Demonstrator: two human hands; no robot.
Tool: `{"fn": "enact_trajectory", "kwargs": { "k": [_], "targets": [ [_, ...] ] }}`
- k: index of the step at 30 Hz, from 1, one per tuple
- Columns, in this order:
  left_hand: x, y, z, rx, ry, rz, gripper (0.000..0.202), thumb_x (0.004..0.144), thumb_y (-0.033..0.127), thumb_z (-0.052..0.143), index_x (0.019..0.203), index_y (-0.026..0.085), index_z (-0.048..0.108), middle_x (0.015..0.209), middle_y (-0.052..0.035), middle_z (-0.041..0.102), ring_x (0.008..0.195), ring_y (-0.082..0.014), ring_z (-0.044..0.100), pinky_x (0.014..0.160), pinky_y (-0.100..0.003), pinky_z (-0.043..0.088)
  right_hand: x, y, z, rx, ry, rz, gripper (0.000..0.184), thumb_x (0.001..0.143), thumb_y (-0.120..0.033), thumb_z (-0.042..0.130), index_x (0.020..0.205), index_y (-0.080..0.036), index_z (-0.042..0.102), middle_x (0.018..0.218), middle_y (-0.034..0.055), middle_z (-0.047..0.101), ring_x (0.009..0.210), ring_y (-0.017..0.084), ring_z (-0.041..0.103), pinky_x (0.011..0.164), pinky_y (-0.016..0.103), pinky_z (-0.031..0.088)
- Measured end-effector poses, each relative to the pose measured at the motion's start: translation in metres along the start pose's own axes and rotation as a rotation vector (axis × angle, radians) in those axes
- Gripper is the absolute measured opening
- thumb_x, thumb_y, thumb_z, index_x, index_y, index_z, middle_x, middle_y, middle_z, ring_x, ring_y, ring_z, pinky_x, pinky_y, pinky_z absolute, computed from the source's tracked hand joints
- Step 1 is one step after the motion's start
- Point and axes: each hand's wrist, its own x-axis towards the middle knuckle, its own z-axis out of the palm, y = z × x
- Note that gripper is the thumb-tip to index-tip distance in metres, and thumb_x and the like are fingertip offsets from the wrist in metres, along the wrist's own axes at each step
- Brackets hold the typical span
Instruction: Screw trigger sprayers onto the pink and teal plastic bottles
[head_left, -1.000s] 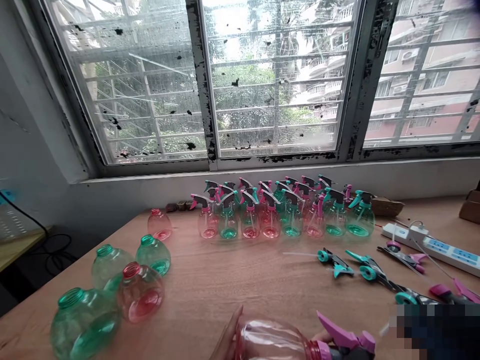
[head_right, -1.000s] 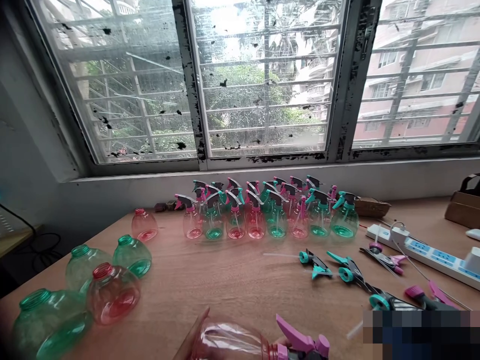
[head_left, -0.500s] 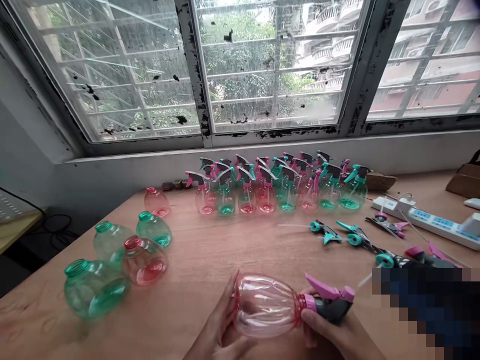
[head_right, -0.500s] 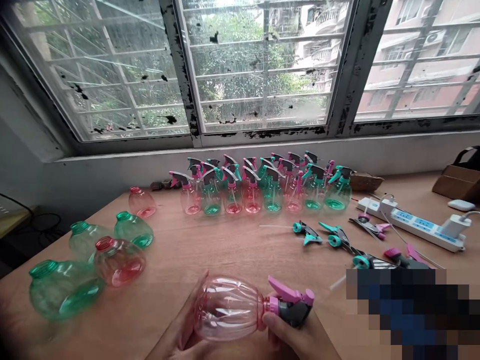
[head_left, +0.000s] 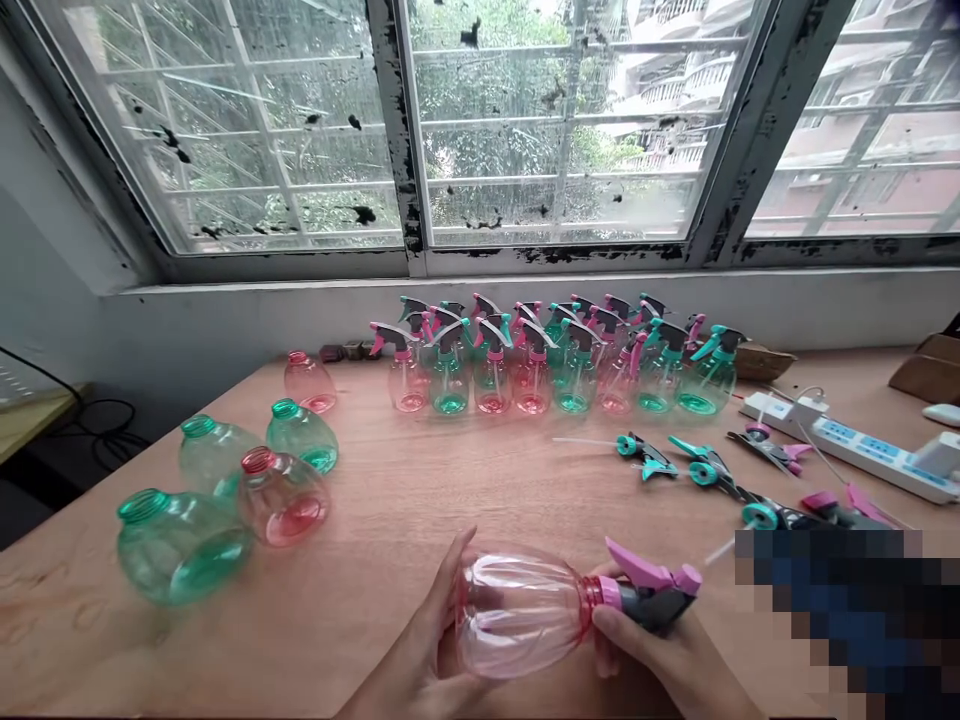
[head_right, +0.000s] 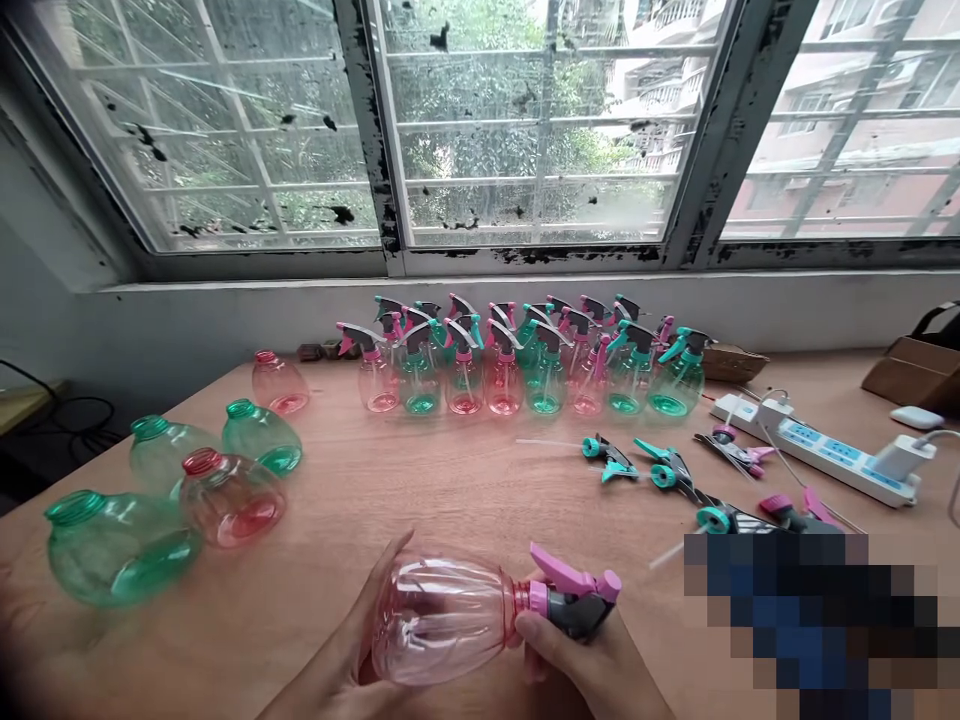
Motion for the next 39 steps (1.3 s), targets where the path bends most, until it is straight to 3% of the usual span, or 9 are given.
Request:
{"fn": "enact_trajectory", "kwargs": {
  "k": [3,6,10,17,23,28,32,35,39],
  "targets": [
    [-0.002,0.007,0.003,-0.014,0.000,-0.044,0.109,0.085,0.024,0.076,0.159,0.037,-0.003,0.157,-0.0081,0.041,0.142,-0.0300,0.043,0.121,-0.046,0.026,0.000,-0.001,0.001,0.007,-0.003,0.003,0.039,0.079,-0.052,0.079,0.090,-0.016,0.072,0.056,0.0013,0.072,0.050,0.016,0.064,0.052,0.028,0.050],
    [-0.006,0.014,0.007,-0.086,0.027,-0.102,0.121,0.077,0.025,0.084,0.159,0.033,-0.003,0.163,-0.0062,0.034,0.150,-0.0309,0.031,0.125,-0.045,0.019,-0.001,0.000,0.001,0.021,-0.006,-0.001,0.038,0.080,-0.050,0.079,0.090,-0.015,0.072,0.057,0.0014,0.072,0.051,0.016,0.064,0.053,0.027,0.050],
    [-0.009,0.018,0.007,-0.049,0.035,-0.108,0.106,0.084,0.037,0.078,0.160,0.031,0.004,0.169,-0.0052,0.019,0.155,-0.0300,0.017,0.126,-0.047,0.010,0.000,-0.003,0.001,0.029,-0.021,-0.017,0.036,0.081,-0.049,0.079,0.089,-0.015,0.072,0.057,0.0009,0.072,0.051,0.015,0.063,0.053,0.026,0.049],
    [-0.004,0.008,0.000,0.119,-0.015,-0.026,0.108,0.086,0.032,0.076,0.158,0.039,-0.005,0.171,-0.0022,0.011,0.157,-0.0276,0.005,0.127,-0.049,0.001,0.000,-0.005,0.002,0.047,-0.047,-0.014,0.034,0.083,-0.048,0.077,0.090,-0.016,0.073,0.058,0.0009,0.072,0.051,0.014,0.063,0.053,0.025,0.047],
    [-0.005,0.008,0.001,0.010,-0.013,-0.089,0.099,0.088,0.039,0.073,0.160,0.035,0.005,0.171,-0.0029,0.010,0.156,-0.0314,0.013,0.126,-0.050,0.010,0.001,-0.003,0.000,0.033,-0.073,-0.015,0.033,0.082,-0.048,0.078,0.089,-0.015,0.074,0.058,0.0010,0.071,0.053,0.014,0.062,0.054,0.026,0.046],
    [-0.004,0.004,0.000,0.079,0.001,-0.030,0.098,0.092,0.036,0.069,0.157,0.047,-0.004,0.170,0.0042,0.015,0.156,-0.0267,0.012,0.127,-0.048,0.007,0.001,-0.003,-0.001,0.031,-0.078,0.001,0.033,0.084,-0.047,0.077,0.094,-0.016,0.073,0.058,0.0009,0.071,0.053,0.015,0.063,0.055,0.027,0.046],
    [-0.004,0.008,0.001,0.046,0.020,-0.053,0.105,0.086,0.039,0.075,0.158,0.042,-0.002,0.170,0.0025,0.016,0.155,-0.0291,0.017,0.128,-0.046,0.007,0.000,-0.002,-0.002,0.033,-0.067,0.013,0.036,0.082,-0.049,0.078,0.095,-0.016,0.073,0.061,0.0006,0.071,0.054,0.015,0.062,0.055,0.028,0.047],
    [-0.005,0.013,0.003,-0.037,0.027,-0.067,0.099,0.087,0.045,0.073,0.159,0.037,0.006,0.170,-0.0005,0.016,0.155,-0.0290,0.017,0.127,-0.045,0.009,0.001,-0.003,-0.002,-0.001,-0.103,0.020,0.038,0.083,-0.052,0.075,0.084,-0.014,0.075,0.061,0.0017,0.069,0.055,0.014,0.061,0.057,0.027,0.046],
    [-0.004,0.006,0.001,0.053,0.008,-0.045,0.093,0.091,0.039,0.070,0.158,0.045,0.004,0.171,0.0035,0.014,0.156,-0.0273,0.011,0.127,-0.047,0.008,0.002,-0.007,-0.001,-0.005,-0.131,0.010,0.040,0.085,-0.053,0.073,0.073,-0.014,0.074,0.062,0.0026,0.069,0.055,0.014,0.061,0.056,0.027,0.046]
  ]
}}
